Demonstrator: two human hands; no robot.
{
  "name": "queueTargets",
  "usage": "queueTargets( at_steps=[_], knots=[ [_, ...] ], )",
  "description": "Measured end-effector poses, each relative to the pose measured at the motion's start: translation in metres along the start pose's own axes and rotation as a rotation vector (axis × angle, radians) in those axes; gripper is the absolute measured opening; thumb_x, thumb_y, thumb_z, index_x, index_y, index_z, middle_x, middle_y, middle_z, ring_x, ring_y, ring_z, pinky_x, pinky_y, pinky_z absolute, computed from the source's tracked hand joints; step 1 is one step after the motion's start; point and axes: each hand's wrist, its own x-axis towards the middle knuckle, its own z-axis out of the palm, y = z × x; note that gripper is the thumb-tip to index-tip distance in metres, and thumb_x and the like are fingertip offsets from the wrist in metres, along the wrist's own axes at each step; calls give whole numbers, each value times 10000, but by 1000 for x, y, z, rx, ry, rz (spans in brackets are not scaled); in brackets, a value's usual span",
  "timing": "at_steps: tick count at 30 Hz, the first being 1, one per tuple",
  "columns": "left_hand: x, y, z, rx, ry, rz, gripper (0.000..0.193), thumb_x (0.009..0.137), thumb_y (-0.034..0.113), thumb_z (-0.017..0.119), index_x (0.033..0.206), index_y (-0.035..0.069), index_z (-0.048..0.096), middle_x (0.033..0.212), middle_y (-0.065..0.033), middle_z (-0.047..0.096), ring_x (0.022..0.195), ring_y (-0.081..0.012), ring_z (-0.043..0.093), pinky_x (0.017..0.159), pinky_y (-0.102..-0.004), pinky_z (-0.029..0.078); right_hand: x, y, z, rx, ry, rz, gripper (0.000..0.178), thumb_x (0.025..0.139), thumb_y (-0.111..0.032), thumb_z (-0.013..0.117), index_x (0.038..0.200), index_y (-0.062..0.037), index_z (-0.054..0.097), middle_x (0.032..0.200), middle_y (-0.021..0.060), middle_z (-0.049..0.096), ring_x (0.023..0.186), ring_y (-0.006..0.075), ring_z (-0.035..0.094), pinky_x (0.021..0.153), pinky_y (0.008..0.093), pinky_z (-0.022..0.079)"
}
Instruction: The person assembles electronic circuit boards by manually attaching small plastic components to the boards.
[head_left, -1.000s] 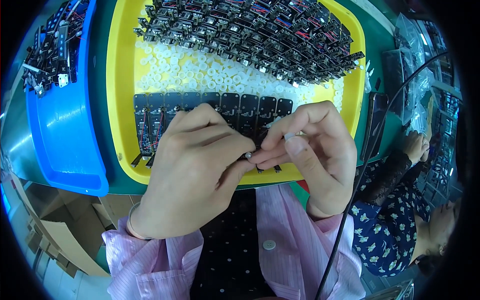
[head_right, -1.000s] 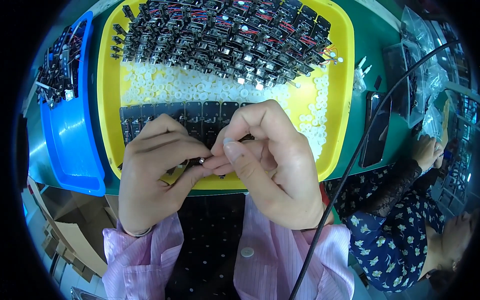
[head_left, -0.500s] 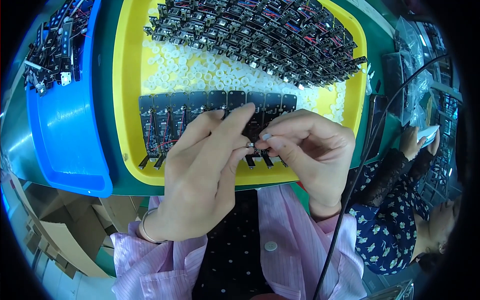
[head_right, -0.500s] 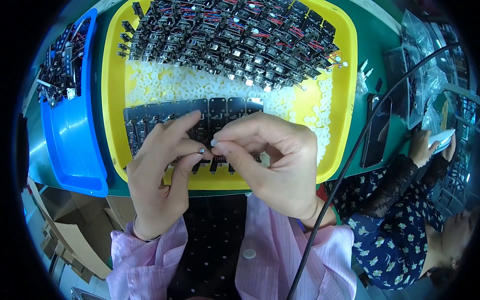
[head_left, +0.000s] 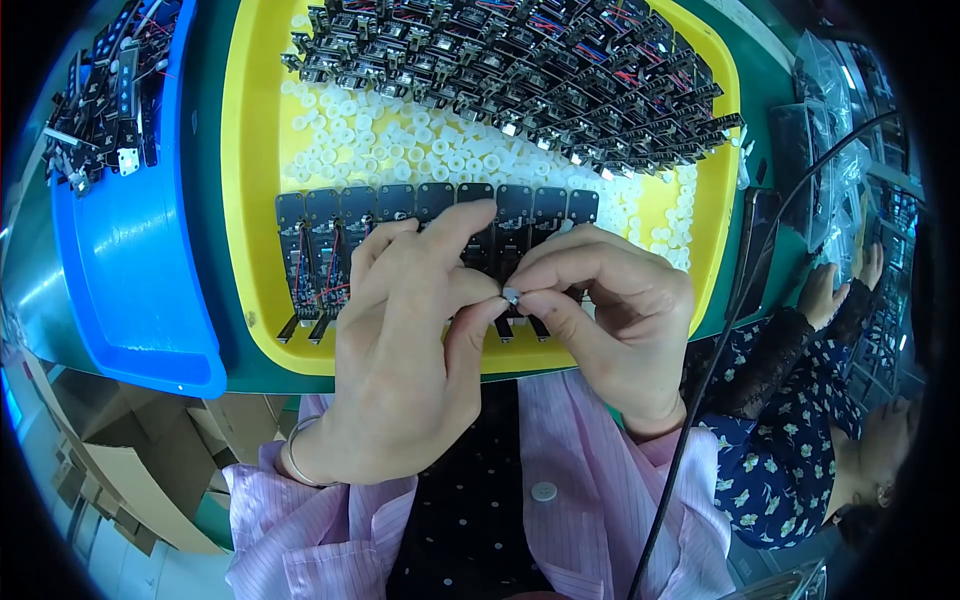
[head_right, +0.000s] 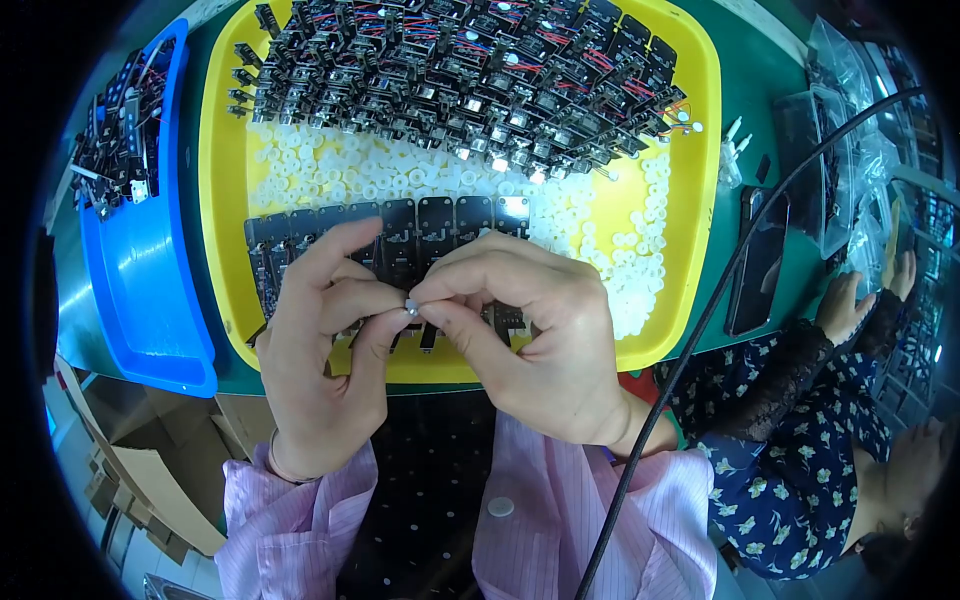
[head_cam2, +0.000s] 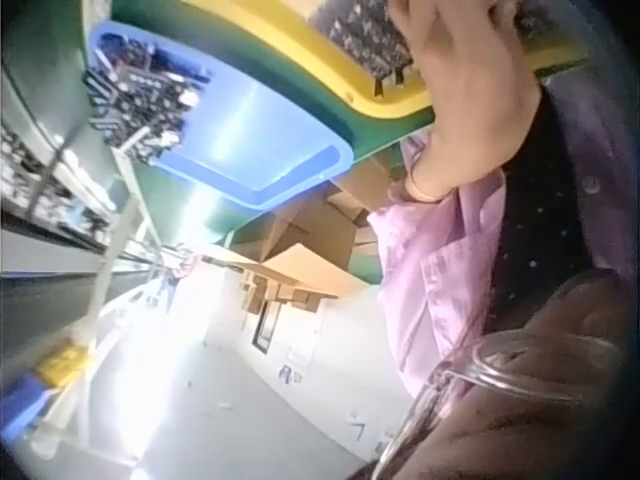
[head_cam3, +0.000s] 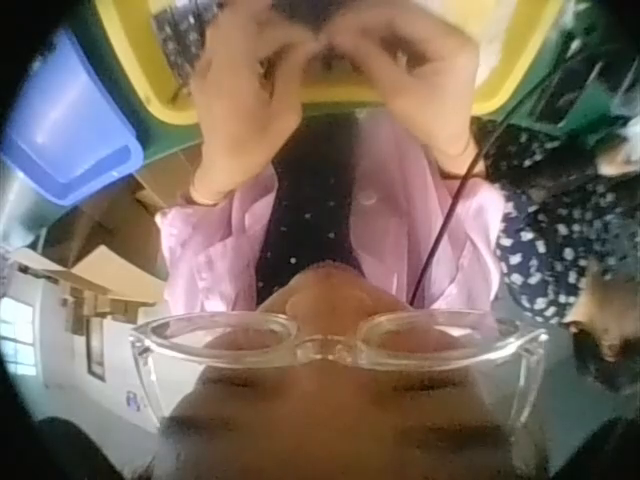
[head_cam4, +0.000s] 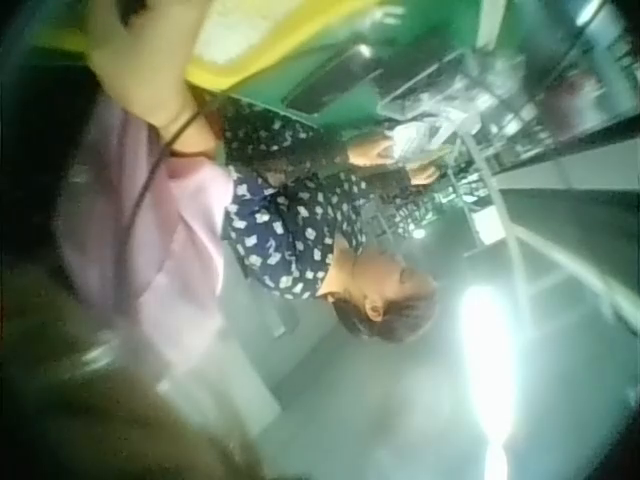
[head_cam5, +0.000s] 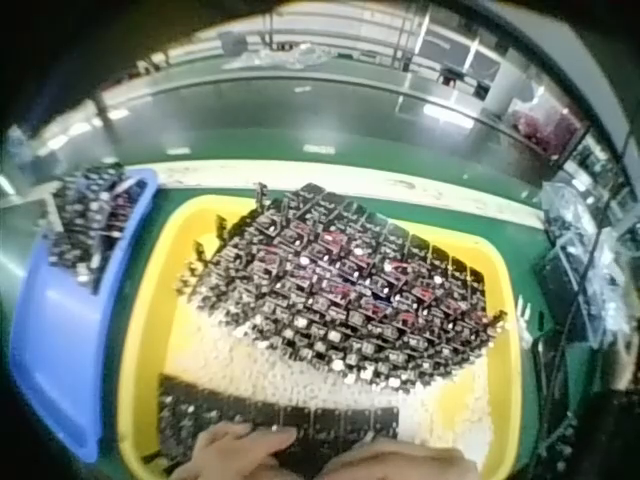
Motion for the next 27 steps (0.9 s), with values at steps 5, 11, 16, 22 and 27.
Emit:
queueTargets(
  at_steps=[5, 11, 16, 22, 27],
  knots=[
    [-1, 3, -3, 229, 28, 165, 371, 736, -69, 634, 1105, -39, 611, 731, -54, 605, 701, -238, 557, 915, -496, 425, -3, 2, 10, -198, 16, -173, 193, 745, 129, 694, 907, 29, 659, 894, 116, 664, 695, 188, 638, 611, 275, 518],
    [-1, 9, 3, 361, 86, 174, 181, 704, -85, 647, 861, -3, 682, 760, -99, 666, 692, -260, 577, 992, -505, 419, -10, 1, 25, -654, 192, -492, 304, 645, 199, 659, 914, 58, 645, 878, 169, 658, 726, 263, 656, 649, 299, 530],
    [-8, 9, 9, 442, 62, 250, 251, 644, 24, 642, 889, -25, 667, 837, -83, 622, 762, -237, 564, 941, -530, 420, -18, -1, -7, -675, 193, -551, 165, 720, 94, 681, 883, 76, 661, 923, 192, 655, 744, 307, 675, 622, 352, 556],
    [12, 9, 5, 700, 290, 170, 254, 673, -6, 697, 925, -1, 666, 938, -97, 582, 858, -295, 527, 730, -428, 407, -31, -5, -33, -1157, 315, -21, 303, 698, 89, 700, 985, 6, 649, 1001, 140, 596, 848, 327, 605, 740, 383, 505],
    [21, -1, 12, 718, 179, 112, 186, 664, 8, 707, 811, 12, 593, 933, -96, 531, 876, -298, 497, 707, -410, 374, -30, 10, -44, -1044, 288, -66, 212, 737, 99, 683, 919, 26, 601, 947, 147, 564, 857, 304, 609, 745, 359, 479]
  ],
)
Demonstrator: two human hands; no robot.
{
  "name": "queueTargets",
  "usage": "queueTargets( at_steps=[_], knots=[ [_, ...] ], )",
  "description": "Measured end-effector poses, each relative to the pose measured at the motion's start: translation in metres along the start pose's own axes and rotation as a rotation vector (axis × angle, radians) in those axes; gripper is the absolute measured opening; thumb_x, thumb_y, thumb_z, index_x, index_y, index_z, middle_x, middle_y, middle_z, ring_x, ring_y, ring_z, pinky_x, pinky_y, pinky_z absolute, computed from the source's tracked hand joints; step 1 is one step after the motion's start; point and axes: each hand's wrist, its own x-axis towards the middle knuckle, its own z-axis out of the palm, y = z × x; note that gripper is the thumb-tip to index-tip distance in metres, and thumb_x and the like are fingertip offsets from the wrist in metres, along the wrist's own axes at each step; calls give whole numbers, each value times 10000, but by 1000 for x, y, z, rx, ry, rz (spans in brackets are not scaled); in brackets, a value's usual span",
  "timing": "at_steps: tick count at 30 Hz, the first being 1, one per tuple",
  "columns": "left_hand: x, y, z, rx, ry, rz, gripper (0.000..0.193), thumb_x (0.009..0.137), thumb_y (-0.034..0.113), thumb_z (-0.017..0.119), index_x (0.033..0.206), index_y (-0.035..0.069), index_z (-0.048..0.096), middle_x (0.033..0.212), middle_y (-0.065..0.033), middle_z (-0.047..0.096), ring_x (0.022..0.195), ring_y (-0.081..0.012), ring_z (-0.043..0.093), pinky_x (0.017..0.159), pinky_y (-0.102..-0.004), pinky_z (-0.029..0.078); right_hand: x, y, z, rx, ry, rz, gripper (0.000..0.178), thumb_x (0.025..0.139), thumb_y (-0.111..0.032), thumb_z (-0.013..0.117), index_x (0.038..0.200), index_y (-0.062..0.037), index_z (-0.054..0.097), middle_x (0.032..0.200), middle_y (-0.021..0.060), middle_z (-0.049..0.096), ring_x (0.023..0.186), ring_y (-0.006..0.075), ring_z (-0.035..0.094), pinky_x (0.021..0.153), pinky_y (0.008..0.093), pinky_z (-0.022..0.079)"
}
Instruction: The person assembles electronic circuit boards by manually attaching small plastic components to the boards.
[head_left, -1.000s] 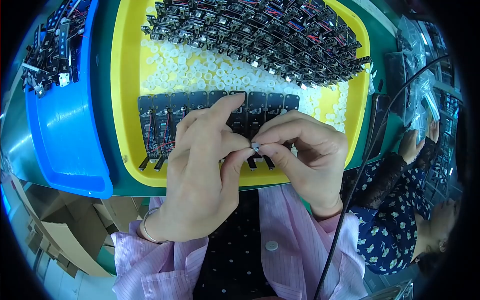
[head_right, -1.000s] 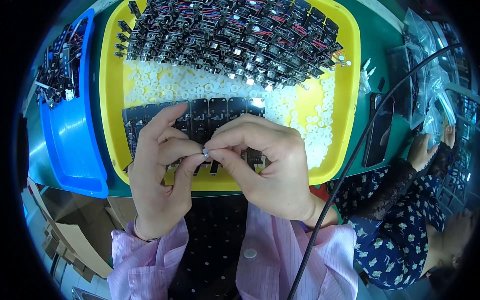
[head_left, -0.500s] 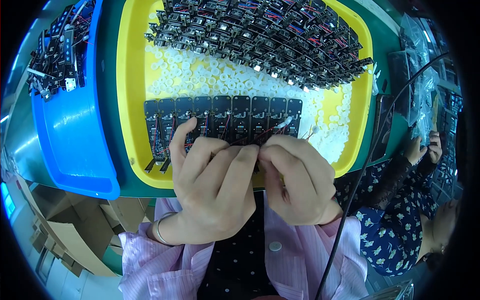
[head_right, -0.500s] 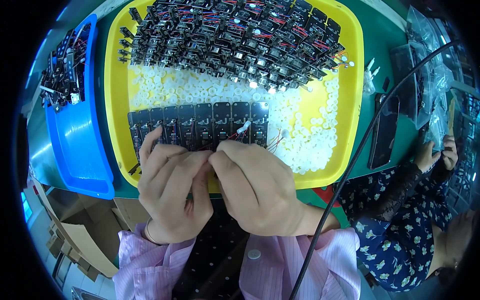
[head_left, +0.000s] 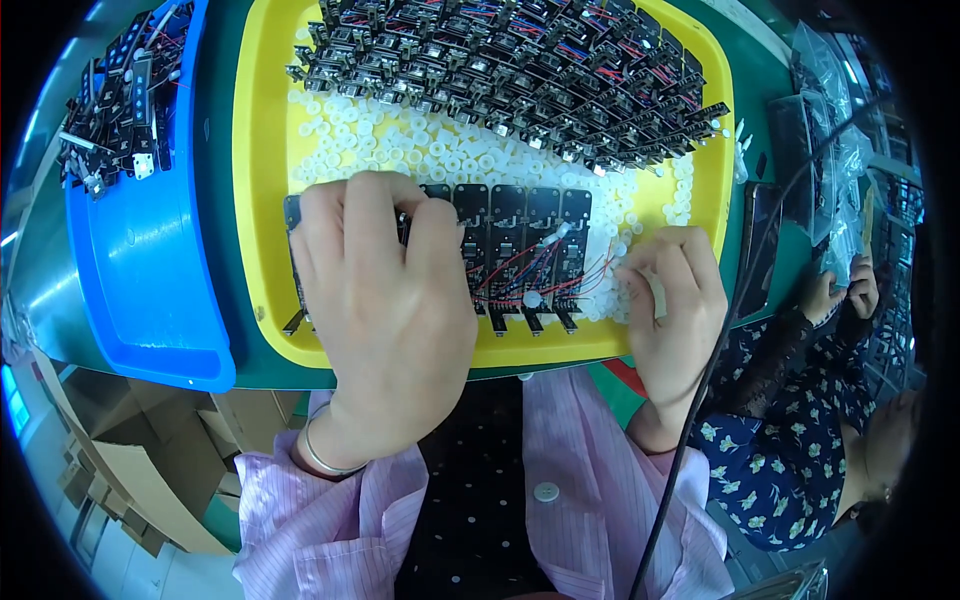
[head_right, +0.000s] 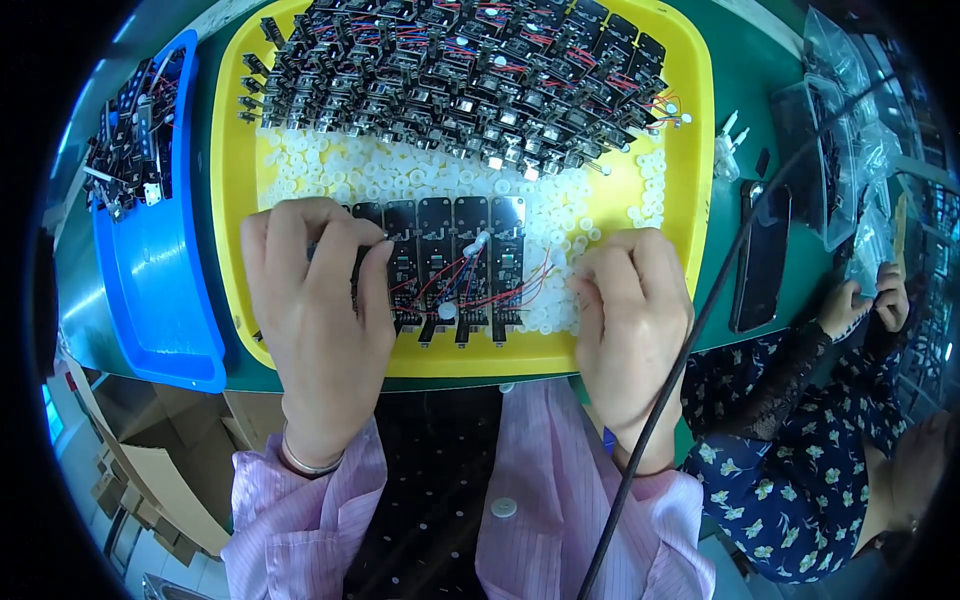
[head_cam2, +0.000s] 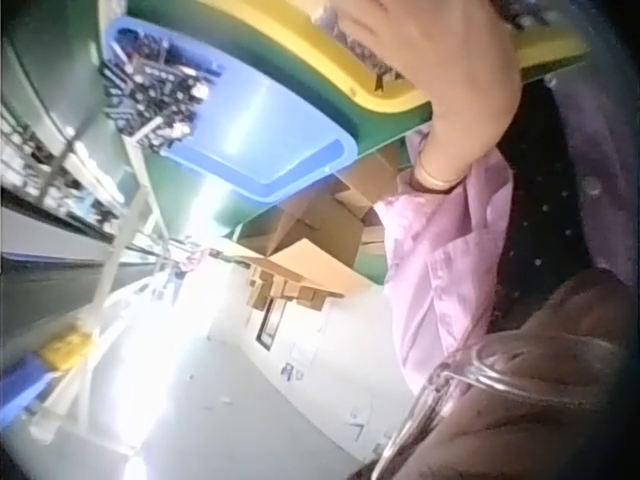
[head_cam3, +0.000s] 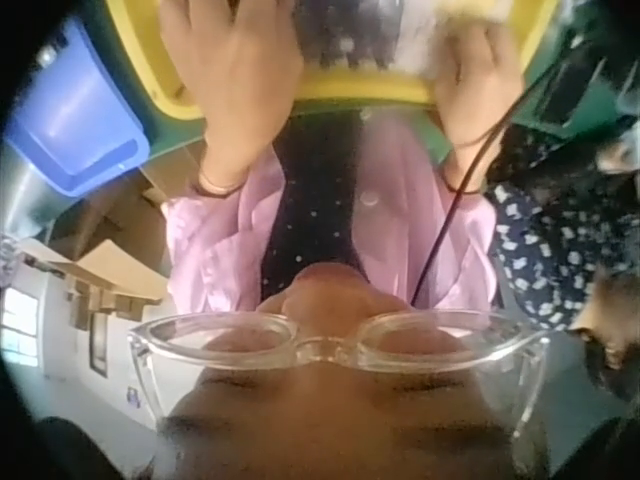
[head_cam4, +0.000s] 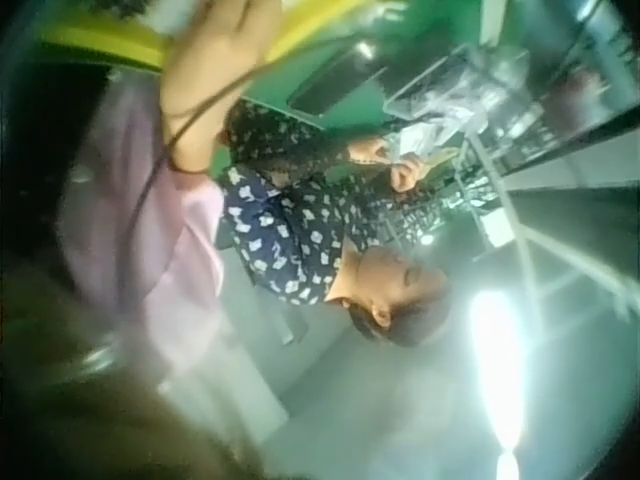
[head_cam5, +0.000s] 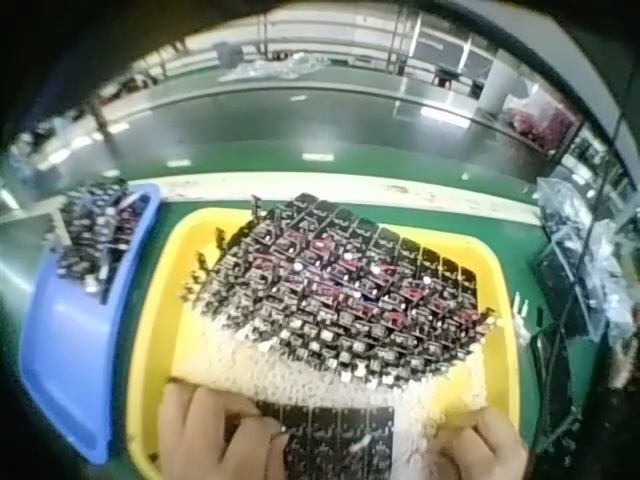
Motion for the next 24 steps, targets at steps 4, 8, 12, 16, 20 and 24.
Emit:
queueTargets(
  at_steps=[4, 8, 12, 16, 20, 24],
  knots=[
    [-3, 2, -4, -96, -10, 25, 145, 696, 18, 676, 814, 24, 592, 906, -91, 541, 851, -296, 499, 714, -407, 375, 2, 9, -2, 158, -12, -37, 222, 719, 117, 683, 908, 32, 604, 880, 134, 554, 780, 290, 598, 686, 342, 477],
    [-3, 3, -10, -45, -40, -81, 126, 739, 19, 629, 860, 23, 595, 883, -97, 551, 843, -294, 504, 708, -409, 380, 4, -7, -3, -103, 8, -21, 191, 720, 102, 683, 885, 24, 626, 864, 139, 570, 788, 316, 597, 683, 363, 472],
    [-1, -2, -7, -3, -101, -4, 165, 743, 10, 628, 904, 19, 593, 908, -117, 568, 876, -301, 518, 717, -410, 395, 3, 4, -5, -64, -10, -87, 199, 726, 97, 685, 893, 21, 610, 851, 145, 592, 782, 310, 606, 687, 348, 472],
    [-3, -5, -3, -119, -52, 81, 152, 734, 14, 639, 878, 13, 591, 858, -121, 551, 837, -304, 513, 698, -407, 412, 0, -6, -14, 273, 207, 95, 148, 719, 101, 675, 822, 9, 620, 812, 134, 642, 731, 243, 643, 688, 321, 492],
    [-3, 5, -8, -143, -81, -71, 133, 702, 32, 652, 809, 15, 576, 802, -117, 524, 789, -304, 504, 685, -408, 424, 3, -30, -10, 825, 207, -5, 172, 730, 138, 684, 872, 46, 654, 848, 134, 686, 759, 198, 668, 712, 289, 522],
    [1, -1, -9, -68, -148, -27, 130, 702, 49, 663, 778, 20, 562, 806, -128, 533, 800, -307, 514, 697, -406, 430, 22, -47, -8, 889, 76, -95, 192, 735, 152, 695, 901, 57, 678, 847, 127, 692, 751, 186, 676, 693, 276, 535]
  ],
)
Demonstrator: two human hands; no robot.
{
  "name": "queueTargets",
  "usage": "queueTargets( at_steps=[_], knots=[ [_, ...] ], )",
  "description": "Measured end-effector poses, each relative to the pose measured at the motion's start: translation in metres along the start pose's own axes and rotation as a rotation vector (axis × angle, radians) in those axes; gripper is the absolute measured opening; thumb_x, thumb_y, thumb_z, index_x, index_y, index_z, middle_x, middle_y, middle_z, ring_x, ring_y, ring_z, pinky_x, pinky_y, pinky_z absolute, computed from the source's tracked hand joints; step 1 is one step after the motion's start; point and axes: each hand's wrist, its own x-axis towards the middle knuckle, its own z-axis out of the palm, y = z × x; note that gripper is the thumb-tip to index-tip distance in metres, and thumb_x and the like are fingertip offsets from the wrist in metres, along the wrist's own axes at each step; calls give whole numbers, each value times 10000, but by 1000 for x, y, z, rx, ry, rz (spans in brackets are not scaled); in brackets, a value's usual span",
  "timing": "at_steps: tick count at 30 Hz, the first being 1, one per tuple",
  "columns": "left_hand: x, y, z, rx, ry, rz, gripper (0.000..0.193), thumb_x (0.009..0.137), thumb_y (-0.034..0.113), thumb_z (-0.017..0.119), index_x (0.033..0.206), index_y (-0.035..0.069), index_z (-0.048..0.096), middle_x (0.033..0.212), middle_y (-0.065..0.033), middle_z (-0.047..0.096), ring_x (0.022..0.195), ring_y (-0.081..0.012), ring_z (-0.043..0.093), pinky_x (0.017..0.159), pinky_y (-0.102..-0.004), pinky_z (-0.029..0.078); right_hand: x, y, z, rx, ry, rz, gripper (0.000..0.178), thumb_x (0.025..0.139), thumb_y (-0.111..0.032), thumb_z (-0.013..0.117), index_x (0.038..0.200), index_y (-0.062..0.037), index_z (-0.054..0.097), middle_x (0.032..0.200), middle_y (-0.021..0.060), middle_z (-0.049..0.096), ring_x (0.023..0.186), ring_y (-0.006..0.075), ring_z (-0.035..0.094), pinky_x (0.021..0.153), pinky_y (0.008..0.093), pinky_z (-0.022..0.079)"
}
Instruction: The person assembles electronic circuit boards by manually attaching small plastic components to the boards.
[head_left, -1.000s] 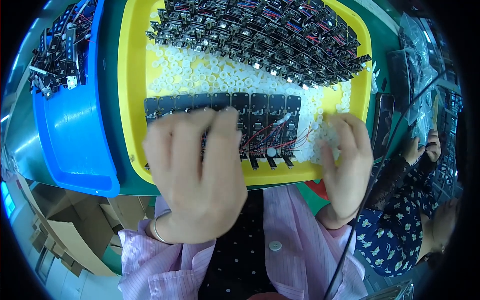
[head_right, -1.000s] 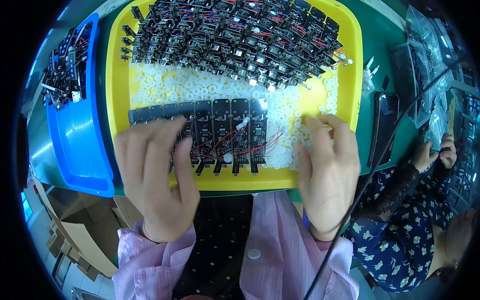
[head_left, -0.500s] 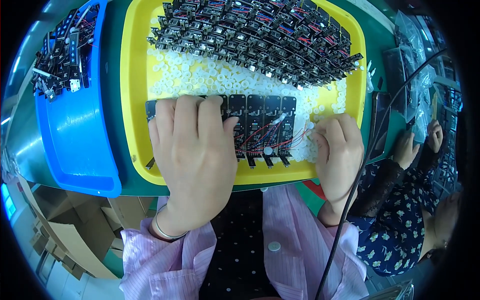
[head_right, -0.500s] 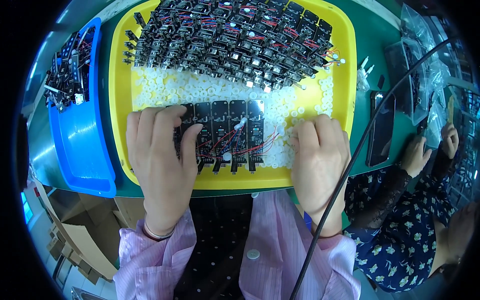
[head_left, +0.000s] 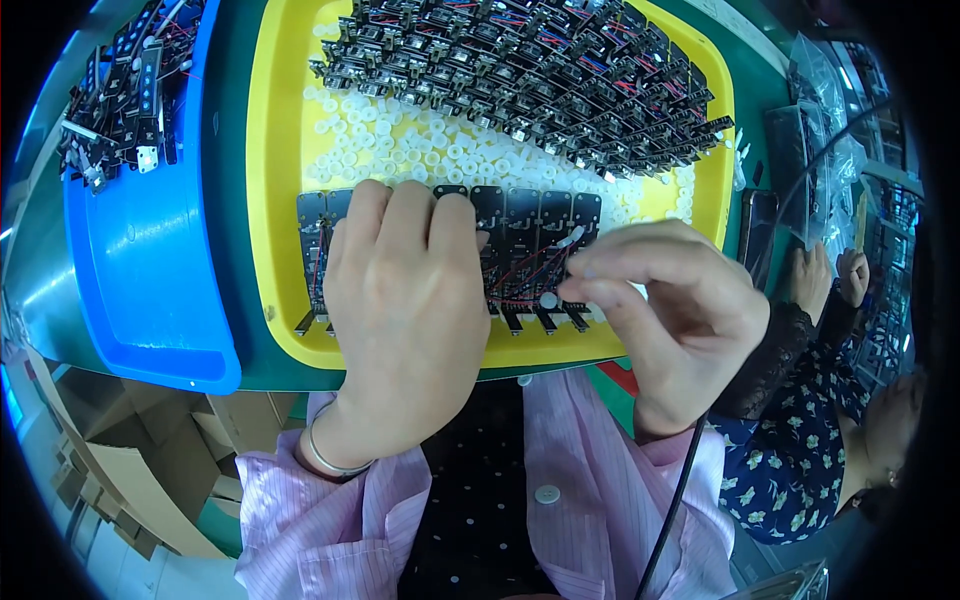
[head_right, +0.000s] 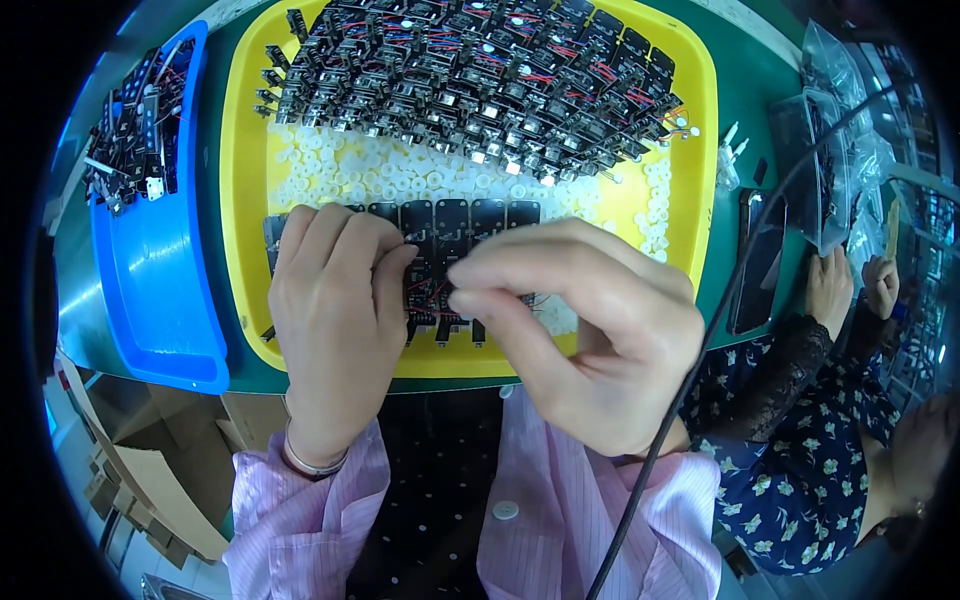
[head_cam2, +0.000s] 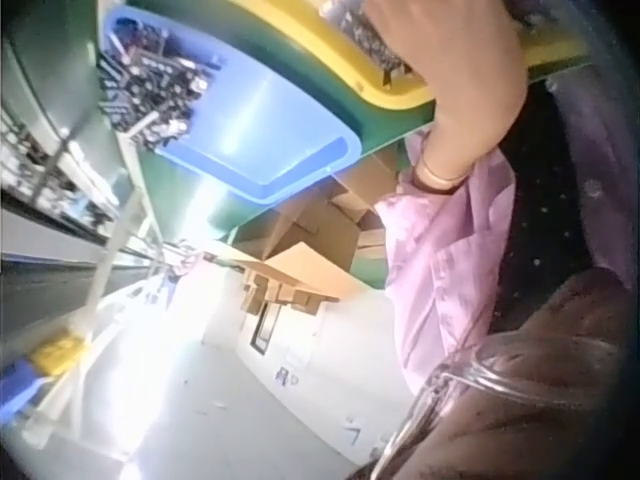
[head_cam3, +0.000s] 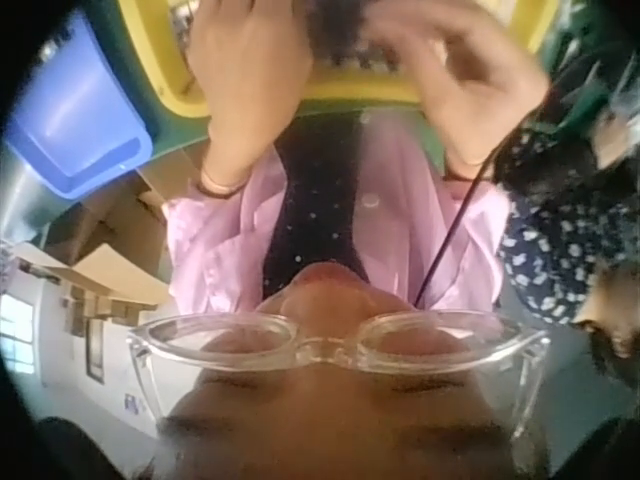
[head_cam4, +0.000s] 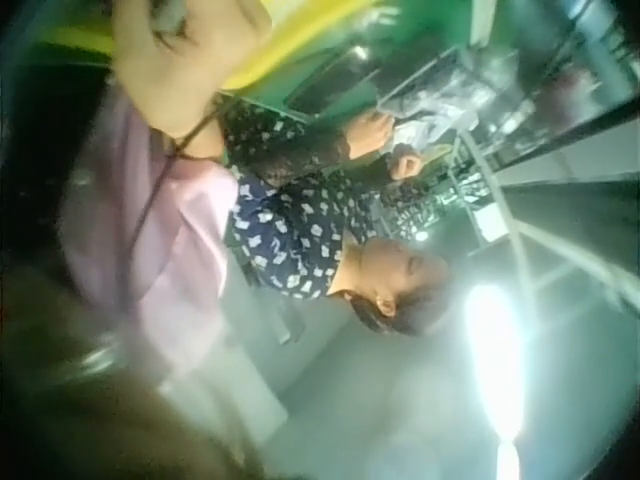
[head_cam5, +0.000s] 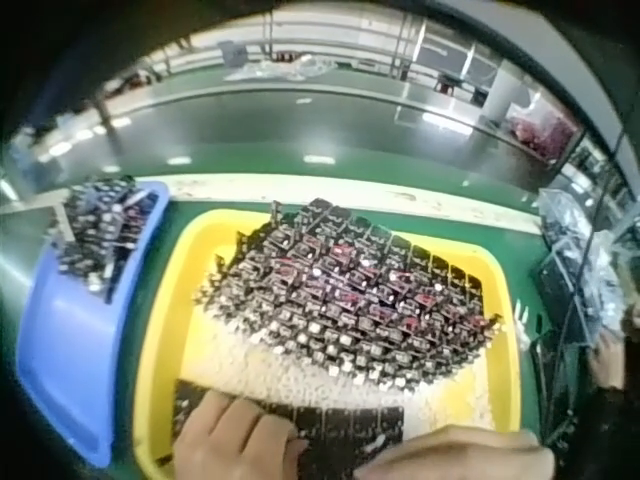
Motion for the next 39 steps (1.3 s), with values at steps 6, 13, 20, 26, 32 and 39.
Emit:
queueTargets(
  at_steps=[6, 13, 20, 26, 32, 39],
  knots=[
    [0, -7, 0, -33, -44, 21, 103, 750, 58, 649, 771, 23, 554, 799, -126, 522, 802, -292, 513, 694, -408, 424, 15, 9, 22, 183, -109, 251, 140, 864, 118, 620, 1002, 111, 642, 890, 175, 694, 784, 197, 704, 718, 281, 587],
    [-15, -13, -12, -470, 13, 74, 189, 715, -57, 674, 846, 8, 554, 793, -114, 553, 742, -311, 515, 650, -420, 410, 13, 17, 25, 209, -208, 377, 108, 885, 104, 616, 991, 84, 629, 898, 132, 697, 808, 165, 698, 750, 264, 576],
    [-16, -17, -3, -278, 112, 50, 309, 684, -60, 709, 966, -16, 592, 912, -146, 572, 833, -333, 537, 695, -417, 428, 11, 23, 32, 303, -117, 416, 84, 881, 91, 624, 955, 52, 636, 847, 79, 694, 781, 110, 686, 691, 206, 548],
    [1, -5, -5, -73, 75, 12, 292, 664, -14, 716, 932, -18, 601, 932, -148, 518, 859, -331, 503, 738, -420, 429, 11, 21, 31, 188, -73, 343, 94, 875, 83, 630, 960, 44, 635, 838, 78, 691, 764, 103, 684, 653, 200, 544],
    [-4, -10, 2, -177, -14, 12, 181, 721, -5, 669, 859, 15, 554, 904, -142, 522, 845, -329, 509, 713, -421, 405, 13, 23, 28, 68, -140, 343, 107, 891, 80, 627, 995, 55, 622, 849, 82, 689, 761, 114, 674, 671, 213, 538],
    [2, 0, -1, -42, -73, -38, 220, 711, 31, 708, 887, 37, 577, 901, -104, 536, 849, -308, 511, 700, -424, 380, 16, 20, 24, 40, -153, 352, 116, 886, 77, 633, 997, 47, 630, 828, 69, 689, 753, 105, 668, 664, 206, 533]
  ],
)
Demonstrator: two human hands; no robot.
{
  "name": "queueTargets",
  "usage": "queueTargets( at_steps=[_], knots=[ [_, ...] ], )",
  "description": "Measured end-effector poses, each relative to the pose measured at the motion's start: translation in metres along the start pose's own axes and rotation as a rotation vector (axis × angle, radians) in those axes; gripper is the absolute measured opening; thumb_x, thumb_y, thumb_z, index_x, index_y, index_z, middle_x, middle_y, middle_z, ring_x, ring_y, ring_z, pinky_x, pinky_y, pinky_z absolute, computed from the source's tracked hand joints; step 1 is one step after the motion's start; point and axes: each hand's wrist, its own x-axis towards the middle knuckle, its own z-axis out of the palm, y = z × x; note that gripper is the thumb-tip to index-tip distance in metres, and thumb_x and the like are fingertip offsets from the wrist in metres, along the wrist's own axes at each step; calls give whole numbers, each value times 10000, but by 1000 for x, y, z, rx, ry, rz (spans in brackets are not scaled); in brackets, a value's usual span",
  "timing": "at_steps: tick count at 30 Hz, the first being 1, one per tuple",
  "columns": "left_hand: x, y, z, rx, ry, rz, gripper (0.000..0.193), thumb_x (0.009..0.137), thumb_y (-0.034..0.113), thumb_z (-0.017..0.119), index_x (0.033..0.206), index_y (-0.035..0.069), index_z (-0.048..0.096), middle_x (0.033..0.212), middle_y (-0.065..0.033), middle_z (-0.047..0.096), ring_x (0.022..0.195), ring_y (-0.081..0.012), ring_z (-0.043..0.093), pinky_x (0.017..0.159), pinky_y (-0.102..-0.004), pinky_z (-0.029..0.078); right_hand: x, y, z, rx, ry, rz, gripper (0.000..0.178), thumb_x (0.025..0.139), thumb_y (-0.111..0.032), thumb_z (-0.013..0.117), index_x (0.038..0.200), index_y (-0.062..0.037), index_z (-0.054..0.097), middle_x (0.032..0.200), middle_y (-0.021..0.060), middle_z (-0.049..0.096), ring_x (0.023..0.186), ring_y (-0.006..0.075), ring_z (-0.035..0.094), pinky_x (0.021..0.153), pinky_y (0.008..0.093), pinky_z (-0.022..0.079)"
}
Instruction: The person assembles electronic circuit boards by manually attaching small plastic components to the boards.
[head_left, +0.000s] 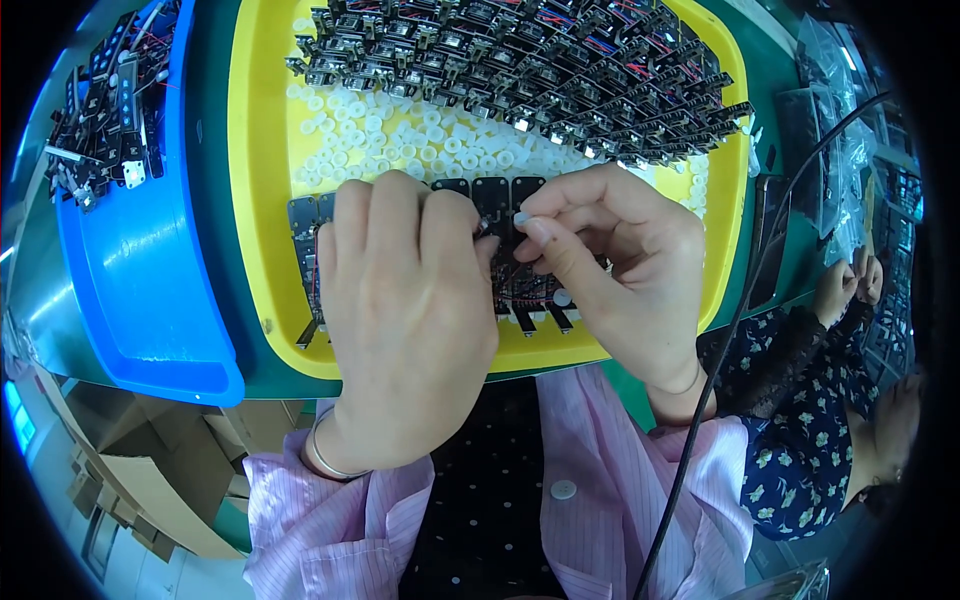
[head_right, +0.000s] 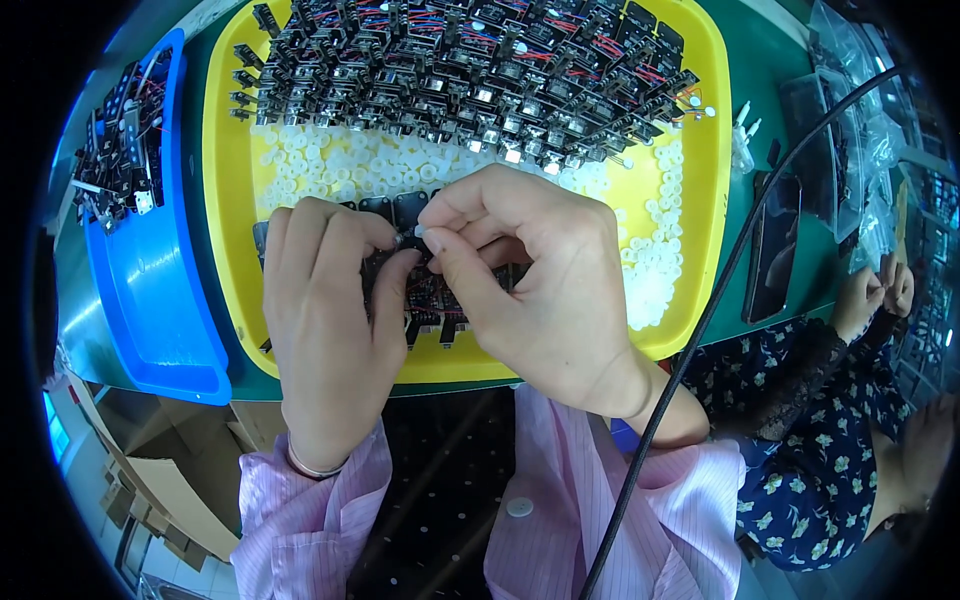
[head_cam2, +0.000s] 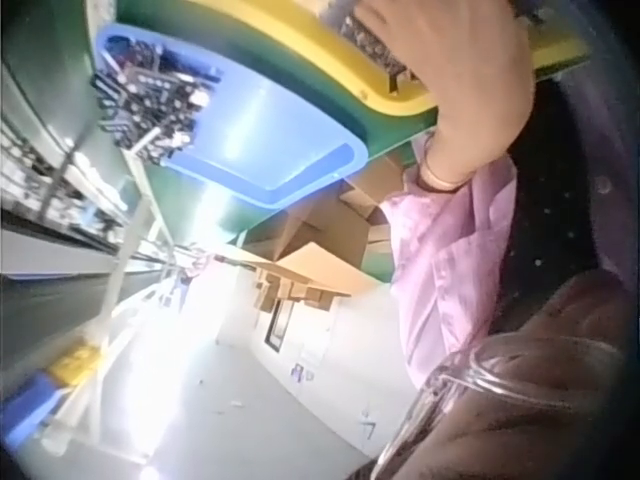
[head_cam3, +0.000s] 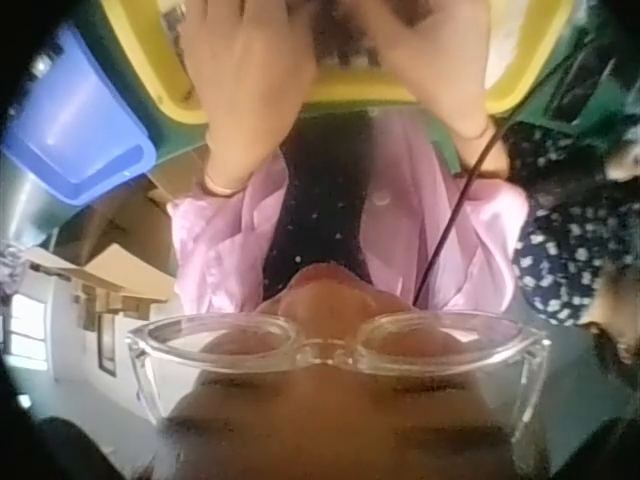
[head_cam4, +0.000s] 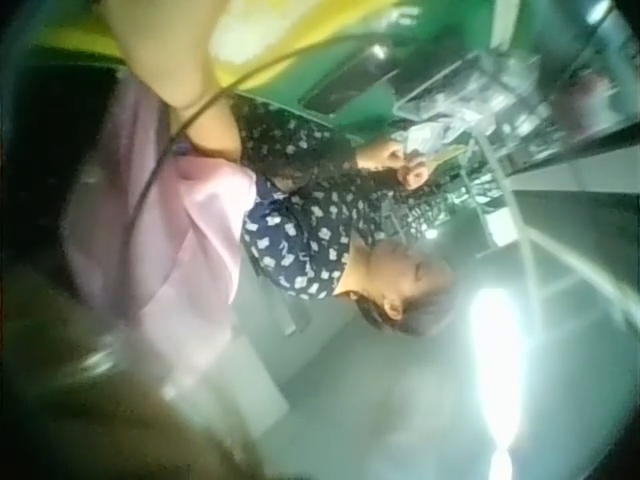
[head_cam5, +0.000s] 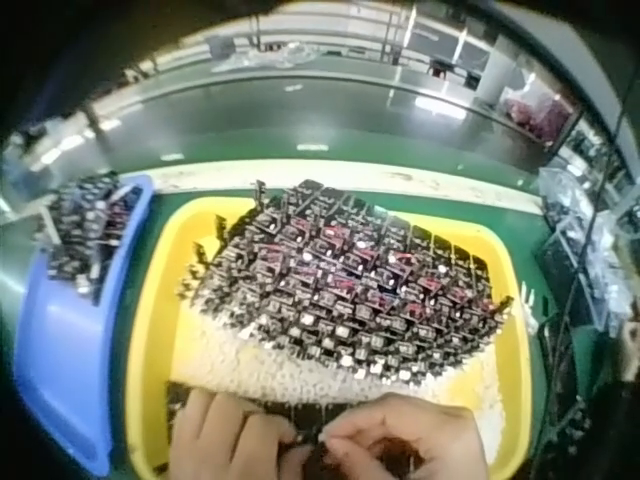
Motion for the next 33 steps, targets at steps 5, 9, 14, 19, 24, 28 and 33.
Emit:
queueTargets(
  at_steps=[5, 9, 14, 19, 24, 28, 33],
  knots=[
    [-5, -3, 1, -253, 71, 86, 165, 716, -11, 689, 844, 43, 600, 843, -87, 571, 797, -286, 526, 681, -406, 374, 1, 4, -3, 11, -18, -3, 130, 872, 100, 632, 992, 52, 640, 871, 78, 680, 784, 107, 664, 669, 203, 529],
    [-7, -3, 0, -335, 96, 43, 160, 709, -27, 693, 824, 39, 603, 787, -67, 611, 755, -278, 547, 696, -392, 382, 1, 4, -5, -22, -96, -67, 143, 828, 139, 650, 947, 60, 663, 941, 96, 658, 815, 108, 649, 684, 200, 519],
    [-8, -2, -2, -273, 115, 44, 161, 706, -22, 700, 817, 42, 601, 772, -66, 613, 742, -272, 552, 724, -400, 381, 2, 6, -4, -7, -128, -73, 154, 805, 166, 651, 920, 65, 672, 956, 105, 652, 809, 108, 640, 701, 206, 518],
    [-6, -1, -2, -263, 92, 34, 163, 702, -4, 712, 803, 52, 596, 738, -57, 605, 720, -268, 554, 735, -406, 378, 3, 9, -7, 58, -151, -100, 172, 796, 186, 633, 905, 59, 672, 939, 108, 647, 818, 126, 643, 720, 223, 525],
    [-7, -3, -4, -302, 73, 22, 165, 692, 8, 723, 804, 52, 610, 750, -59, 611, 726, -269, 562, 753, -420, 392, 6, 4, -10, -35, -199, -182, 186, 776, 198, 625, 894, 60, 665, 927, 118, 644, 810, 135, 639, 717, 230, 524],
    [-8, -3, 0, -171, 197, 96, 176, 674, 25, 727, 830, 18, 647, 796, -81, 617, 741, -255, 574, 813, -444, 414, 6, 3, -8, -25, -207, -163, 180, 793, 200, 602, 892, 62, 663, 926, 121, 644, 802, 138, 637, 700, 233, 522],
    [-7, -8, 4, -126, 225, 253, 176, 682, 27, 710, 840, -26, 653, 829, -98, 620, 745, -229, 578, 882, -482, 418, 2, 5, -4, 47, -169, -1, 172, 825, 194, 578, 896, 62, 663, 929, 122, 646, 790, 138, 638, 679, 232, 520]
  ],
)
